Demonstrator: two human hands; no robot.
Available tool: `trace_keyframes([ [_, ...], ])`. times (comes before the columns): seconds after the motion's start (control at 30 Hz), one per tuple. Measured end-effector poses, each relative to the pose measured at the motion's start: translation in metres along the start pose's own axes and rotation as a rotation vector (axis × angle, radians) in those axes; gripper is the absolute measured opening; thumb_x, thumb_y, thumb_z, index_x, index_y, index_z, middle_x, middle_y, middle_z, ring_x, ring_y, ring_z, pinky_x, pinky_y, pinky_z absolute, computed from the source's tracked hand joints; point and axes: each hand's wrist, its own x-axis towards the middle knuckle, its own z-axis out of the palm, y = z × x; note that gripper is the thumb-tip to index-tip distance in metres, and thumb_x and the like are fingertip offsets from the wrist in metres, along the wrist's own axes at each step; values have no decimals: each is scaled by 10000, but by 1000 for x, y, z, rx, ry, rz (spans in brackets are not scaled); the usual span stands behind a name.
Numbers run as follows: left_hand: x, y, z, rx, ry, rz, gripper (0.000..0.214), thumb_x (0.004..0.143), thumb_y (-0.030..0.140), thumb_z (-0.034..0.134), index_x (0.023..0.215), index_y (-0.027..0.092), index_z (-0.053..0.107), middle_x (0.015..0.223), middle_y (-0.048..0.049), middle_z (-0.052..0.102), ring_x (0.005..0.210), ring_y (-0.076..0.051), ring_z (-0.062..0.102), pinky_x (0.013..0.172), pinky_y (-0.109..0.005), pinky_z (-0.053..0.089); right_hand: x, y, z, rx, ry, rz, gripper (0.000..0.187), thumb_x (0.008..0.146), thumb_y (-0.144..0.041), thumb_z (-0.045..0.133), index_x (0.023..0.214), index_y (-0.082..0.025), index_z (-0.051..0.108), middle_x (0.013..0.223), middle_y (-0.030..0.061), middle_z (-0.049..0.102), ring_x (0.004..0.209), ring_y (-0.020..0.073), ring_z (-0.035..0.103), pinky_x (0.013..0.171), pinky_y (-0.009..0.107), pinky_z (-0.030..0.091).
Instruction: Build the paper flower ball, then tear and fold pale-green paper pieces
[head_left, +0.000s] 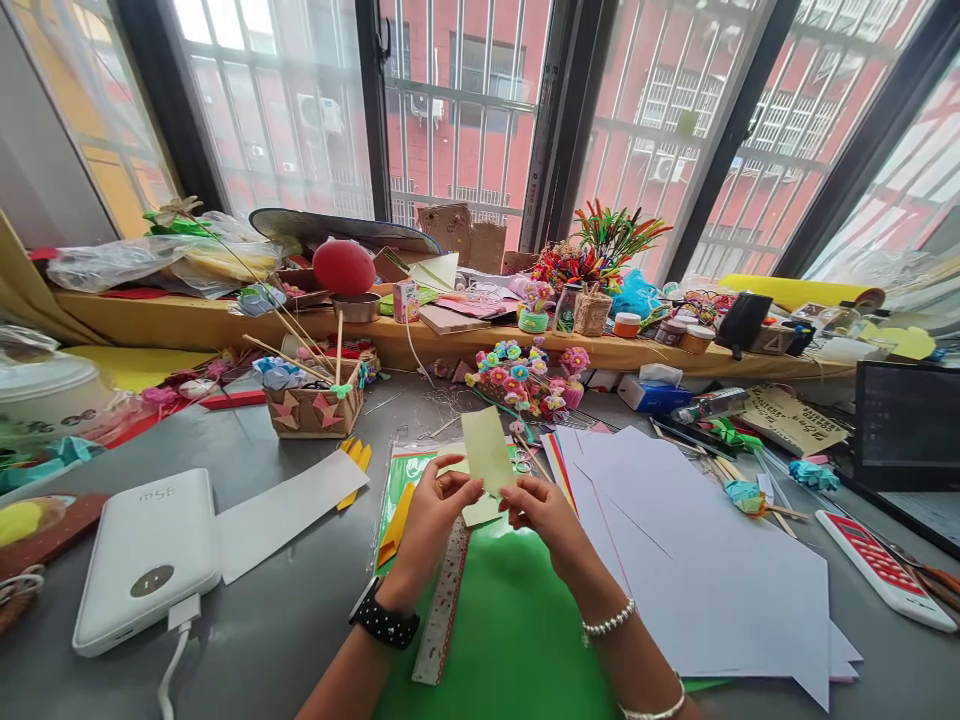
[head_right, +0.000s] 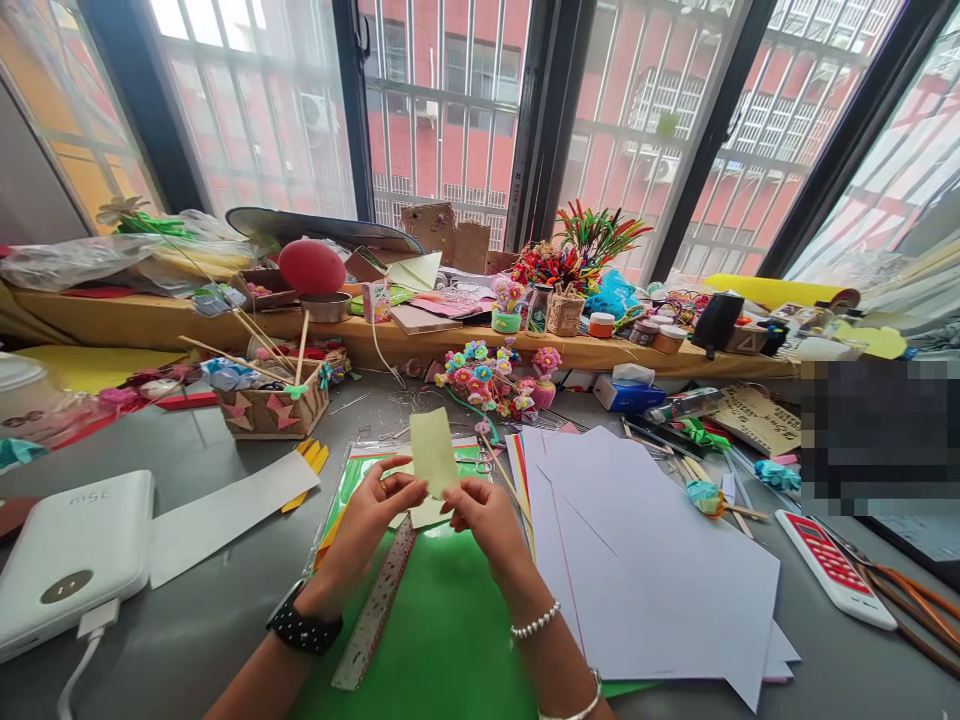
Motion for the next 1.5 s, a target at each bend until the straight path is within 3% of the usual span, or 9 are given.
trace_keyframes([
  [0.2, 4, -4, -2, -24, -27, -31, 439, 575, 274, 681, 919, 162, 433, 610, 34, 604, 606, -145, 600, 643, -286, 464, -1, 2, 4, -102, -72, -19, 258, 683, -374, 563, 600, -135, 613, 557, -9, 543, 458, 65, 438, 479, 201, 364],
  [0.3, 6, -6, -5, -20, -4, -44, 455, 573, 268, 688, 928, 165, 424, 588, 48, 586, 599, -138, 603, 640, -281, 478, 1, 1, -2, -264, -5, -127, 247, 714, -352, 536, 628, -132, 610, 569, 10, 554, 495, 91, 471, 496, 219, 391],
  [0.4, 8, -7, -7, -18, -6, -52, 481, 560, 271, 697, 936, 163, 417, 577, 48, 577, 600, -148, 610, 632, -294, 489, 1, -5, -10, -358, 138, -305, 212, 733, -249, 506, 909, -164, 587, 767, 42, 590, 638, 127, 526, 551, 237, 440],
  [0.47, 9, -8, -8, 0, -11, -46, 491, 558, 274, 697, 941, 161, 411, 573, 50, 576, 582, -146, 606, 619, -293, 488, -1, -9, -14, -415, 96, -442, 330, 735, -159, 467, 1053, -219, 530, 964, 55, 553, 758, 133, 532, 613, 248, 461],
  [0.53, 9, -7, -8, 24, -34, -35, 496, 565, 279, 691, 952, 161, 403, 577, 49, 578, 573, -145, 604, 609, -289, 483, -3, -12, -15, -486, -21, -521, 368, 735, -113, 445, 1055, -262, 547, 1085, 52, 489, 873, 143, 514, 679, 263, 467],
  [0.67, 8, -6, -8, 63, -105, -10, 494, 590, 277, 672, 980, 161, 390, 592, 38, 584, 590, -154, 606, 611, -291, 474, -2, -10, -16, -573, -125, -493, 255, 723, -138, 524, 906, -270, 644, 1060, 54, 485, 956, 171, 490, 705, 279, 473],
  [0.9, 7, -6, -8, 67, -170, 3, 505, 609, 252, 658, 1016, 157, 376, 607, 40, 574, 570, -124, 572, 585, -257, 447, 1, -9, -18, -522, -131, -490, 104, 686, -241, 628, 773, -233, 685, 779, 16, 561, 745, 141, 551, 682, 267, 456],
  [1.27, -1, 2, -1, 23, -212, -7, 493, 630, 233, 639, 1035, 160, 366, 607, 50, 553, 605, -124, 571, 629, -272, 451, 5, -2, -13, -367, -12, -365, 89, 692, -254, 609, 689, -167, 627, 683, 15, 595, 646, 136, 557, 589, 242, 447],
  [1.5, 4, -3, -6, 134, -289, -33, 583, 561, 198, 693, 1044, 151, 369, 616, 41, 562, 626, -138, 568, 609, -260, 435, 2, -4, -10, -472, 34, -377, 61, 687, -219, 602, 679, -162, 621, 677, 23, 601, 635, 142, 561, 591, 244, 449],
])
